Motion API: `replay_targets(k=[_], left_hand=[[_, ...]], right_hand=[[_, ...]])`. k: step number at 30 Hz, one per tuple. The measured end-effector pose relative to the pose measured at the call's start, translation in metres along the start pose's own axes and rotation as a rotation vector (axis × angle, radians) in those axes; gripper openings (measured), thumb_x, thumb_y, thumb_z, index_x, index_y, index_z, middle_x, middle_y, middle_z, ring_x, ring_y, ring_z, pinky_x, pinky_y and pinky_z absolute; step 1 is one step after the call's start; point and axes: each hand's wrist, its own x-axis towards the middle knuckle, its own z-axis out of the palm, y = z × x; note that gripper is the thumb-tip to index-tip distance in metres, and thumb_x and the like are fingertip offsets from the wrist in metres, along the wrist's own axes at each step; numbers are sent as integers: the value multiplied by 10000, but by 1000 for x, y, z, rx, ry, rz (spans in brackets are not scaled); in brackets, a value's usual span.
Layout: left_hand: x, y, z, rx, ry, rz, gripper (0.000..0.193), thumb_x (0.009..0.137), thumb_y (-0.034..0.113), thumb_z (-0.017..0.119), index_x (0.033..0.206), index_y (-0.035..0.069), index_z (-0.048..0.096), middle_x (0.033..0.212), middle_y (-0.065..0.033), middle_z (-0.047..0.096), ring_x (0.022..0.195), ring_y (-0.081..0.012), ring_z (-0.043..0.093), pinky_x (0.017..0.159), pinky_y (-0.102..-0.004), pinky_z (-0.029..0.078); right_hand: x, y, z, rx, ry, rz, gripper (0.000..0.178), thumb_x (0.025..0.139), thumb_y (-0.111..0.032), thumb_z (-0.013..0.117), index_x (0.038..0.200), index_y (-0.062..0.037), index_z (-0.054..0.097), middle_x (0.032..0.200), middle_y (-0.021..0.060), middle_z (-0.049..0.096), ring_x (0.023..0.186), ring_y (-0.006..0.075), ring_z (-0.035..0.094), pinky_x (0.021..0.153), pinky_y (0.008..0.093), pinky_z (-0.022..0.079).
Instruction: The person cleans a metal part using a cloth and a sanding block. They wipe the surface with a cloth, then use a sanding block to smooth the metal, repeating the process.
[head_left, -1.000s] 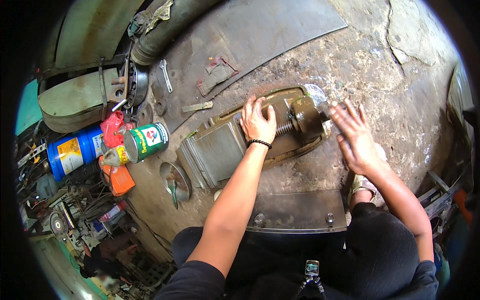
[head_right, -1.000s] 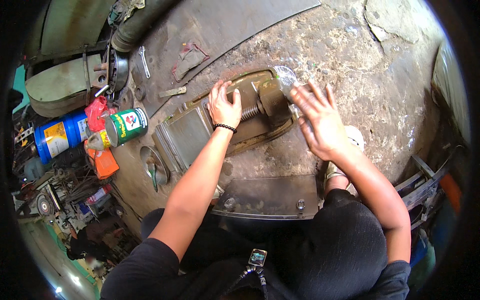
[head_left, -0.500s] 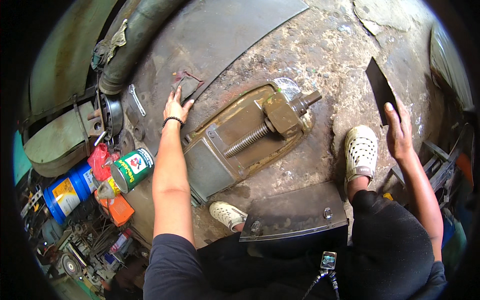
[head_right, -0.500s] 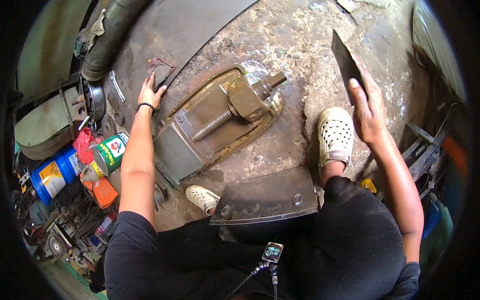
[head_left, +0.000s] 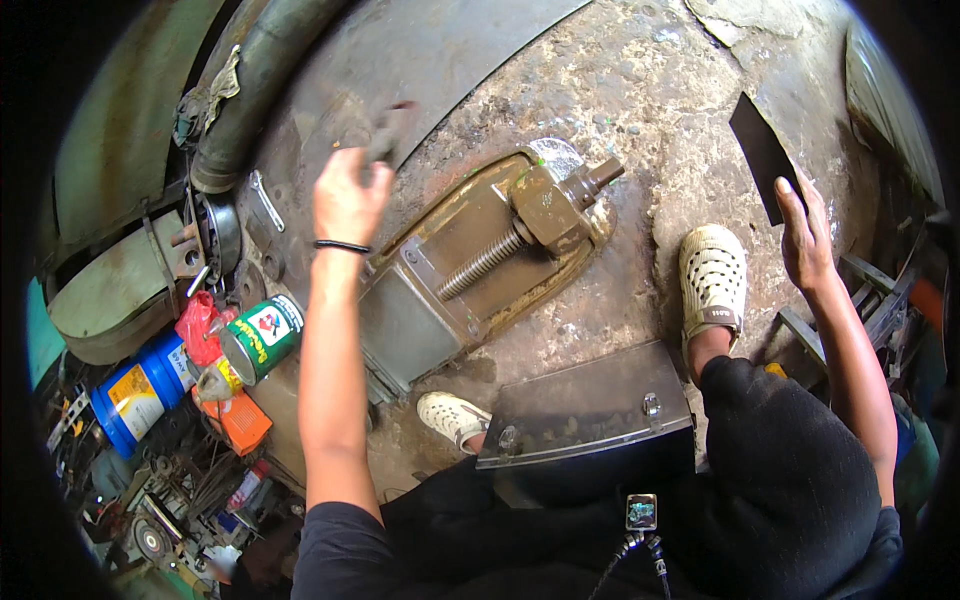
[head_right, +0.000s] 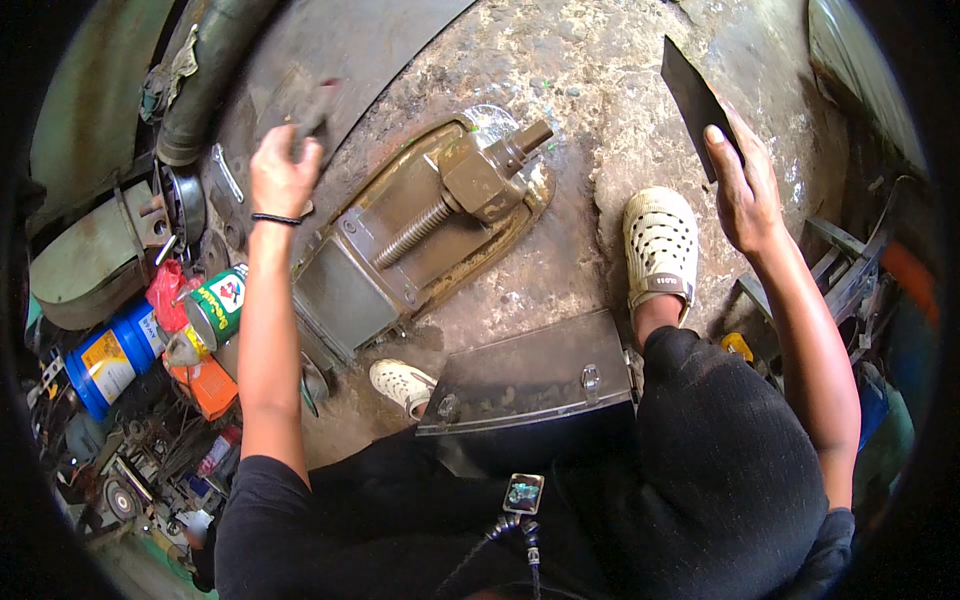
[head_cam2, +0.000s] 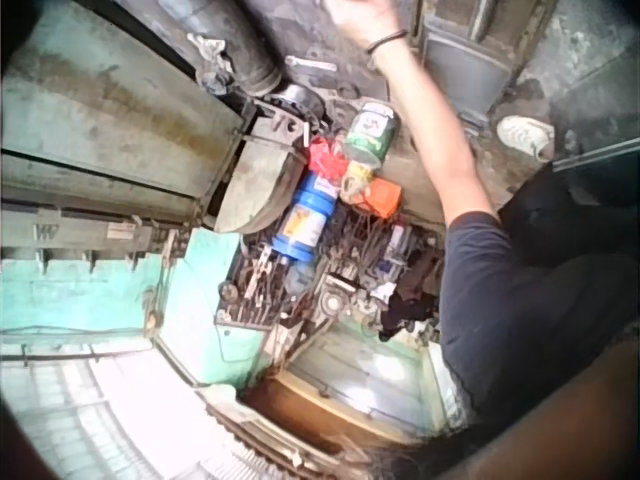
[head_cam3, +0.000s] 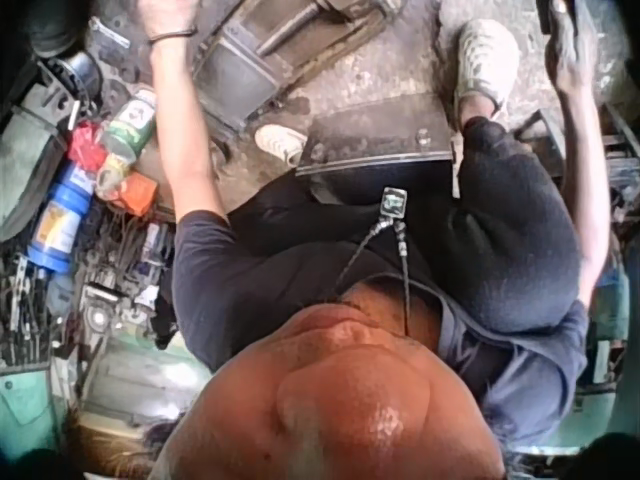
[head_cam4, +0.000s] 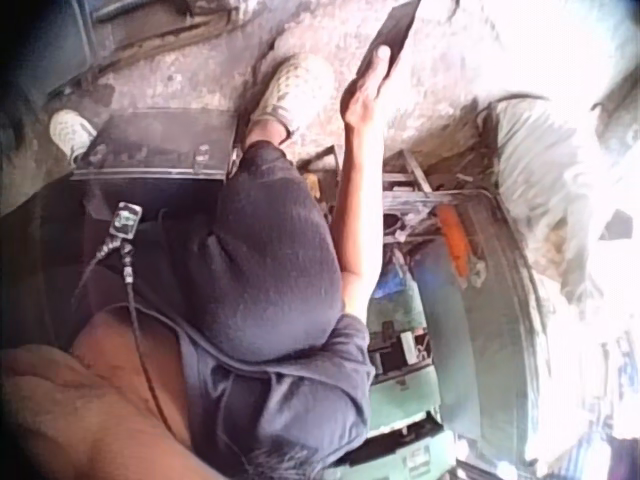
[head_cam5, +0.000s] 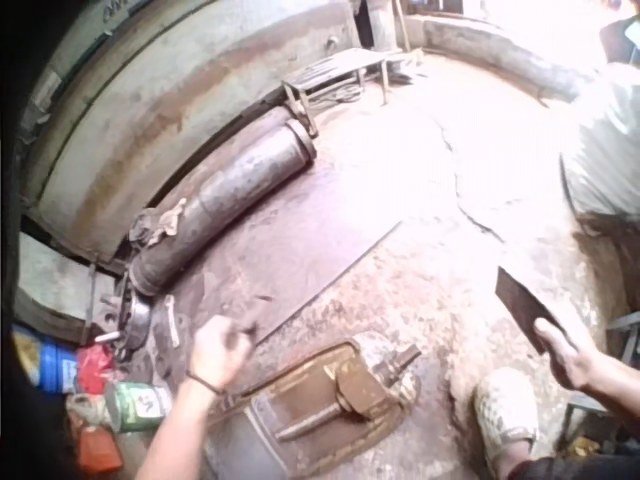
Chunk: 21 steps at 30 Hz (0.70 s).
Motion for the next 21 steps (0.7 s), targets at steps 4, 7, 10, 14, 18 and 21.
replay_targets(k=[4, 7, 10, 14, 18, 21], left_hand=[[-21, 126, -18, 26, -251, -33, 445, 869, 147, 664, 1310, 97, 638, 1170, -137, 670, 1017, -316, 701, 874, -416, 596], [-26, 178, -11, 21, -366, -79, 463, 880, 163, 630, 1332, 66, 626, 1286, -143, 652, 1073, -333, 695, 915, -432, 587], [-33, 203, 7, 50, -540, -53, 554, 871, 176, 622, 1399, 23, 557, 1394, -179, 596, 1135, -354, 676, 984, -437, 560], [-46, 219, 23, 48, -541, -125, 675, 890, 200, 627, 1494, -16, 418, 1536, -254, 439, 1095, -373, 695, 947, -452, 574], [-71, 247, 29, 221, -627, -181, 726, 875, 225, 662, 1506, -23, 404, 1568, -250, 398, 999, -339, 732, 847, -401, 610], [-94, 263, 20, 219, -573, -96, 570, 908, 98, 515, 1461, -27, 458, 1551, -273, 426, 867, -316, 756, 710, -399, 621]], right_hand=[[5, -27, 10, 249, 12, 27, 504, 1066, -307, 514, 1414, 58, 532, 1443, 264, 552, 1372, 362, 509, 1177, 409, 340], [5, -39, 20, 301, 7, -75, 474, 1059, -245, 504, 1418, 64, 521, 1440, 268, 554, 1378, 365, 506, 1174, 406, 346], [2, -42, 23, 391, 11, -297, 477, 1055, -236, 478, 1419, 70, 516, 1442, 271, 552, 1369, 375, 513, 1168, 404, 350], [-2, -41, 20, 516, -19, -79, 492, 1053, -280, 481, 1414, 50, 533, 1421, 266, 571, 1354, 377, 524, 1155, 406, 362], [0, -47, 25, 468, -24, 22, 485, 1056, -314, 512, 1385, 40, 565, 1423, 252, 571, 1349, 373, 517, 1164, 415, 354], [2, -50, 30, 564, -42, -111, 444, 1063, -266, 509, 1385, 36, 562, 1430, 247, 565, 1347, 371, 515, 1168, 422, 356]])
